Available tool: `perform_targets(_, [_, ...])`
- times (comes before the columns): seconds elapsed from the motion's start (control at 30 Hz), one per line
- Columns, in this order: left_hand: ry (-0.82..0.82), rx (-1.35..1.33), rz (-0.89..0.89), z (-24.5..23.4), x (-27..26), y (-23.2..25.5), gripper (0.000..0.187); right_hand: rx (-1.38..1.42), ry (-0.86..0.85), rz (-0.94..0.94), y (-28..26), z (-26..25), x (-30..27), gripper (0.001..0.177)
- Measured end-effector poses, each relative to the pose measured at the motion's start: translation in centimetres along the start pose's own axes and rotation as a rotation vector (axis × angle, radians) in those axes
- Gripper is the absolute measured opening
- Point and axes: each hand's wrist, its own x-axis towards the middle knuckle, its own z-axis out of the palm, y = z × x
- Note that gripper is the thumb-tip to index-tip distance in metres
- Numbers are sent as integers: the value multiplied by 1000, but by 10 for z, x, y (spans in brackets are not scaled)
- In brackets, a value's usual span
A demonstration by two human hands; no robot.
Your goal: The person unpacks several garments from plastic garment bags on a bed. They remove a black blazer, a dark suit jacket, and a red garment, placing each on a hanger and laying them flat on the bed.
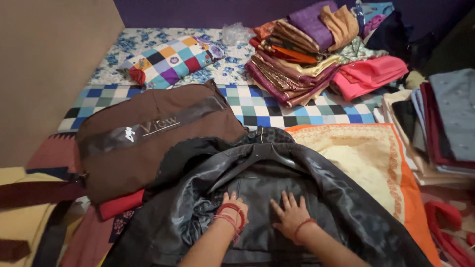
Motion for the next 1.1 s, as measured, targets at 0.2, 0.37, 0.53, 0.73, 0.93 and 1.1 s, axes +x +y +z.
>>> perform_targets(0.2, [-11,-135,-38,-22,-63,-2,40,51,-44,-144,-19,31,-70,88])
perform_targets(0.37, [-119,-136,-104,-15,-109,13,39,216,135,-285,-30,48,-114,70])
perform_targets(0.53, [-106,-168,-134,-27,-161,34,44,323,268,-270,-36,23,-139,45])
perform_targets(0.73, [-21,-282,-185,-63,-227,37,52,365,220,-343,-32,3,-148,36])
perform_targets(0.93, [50,-183,-253,-68,-249,-13,41,386,237,-301,-34,-36,-153,35])
perform_targets(1.1, [0,-117,-288,-48,-270,-76,36,363,292,-301,-73,-79,-146,35])
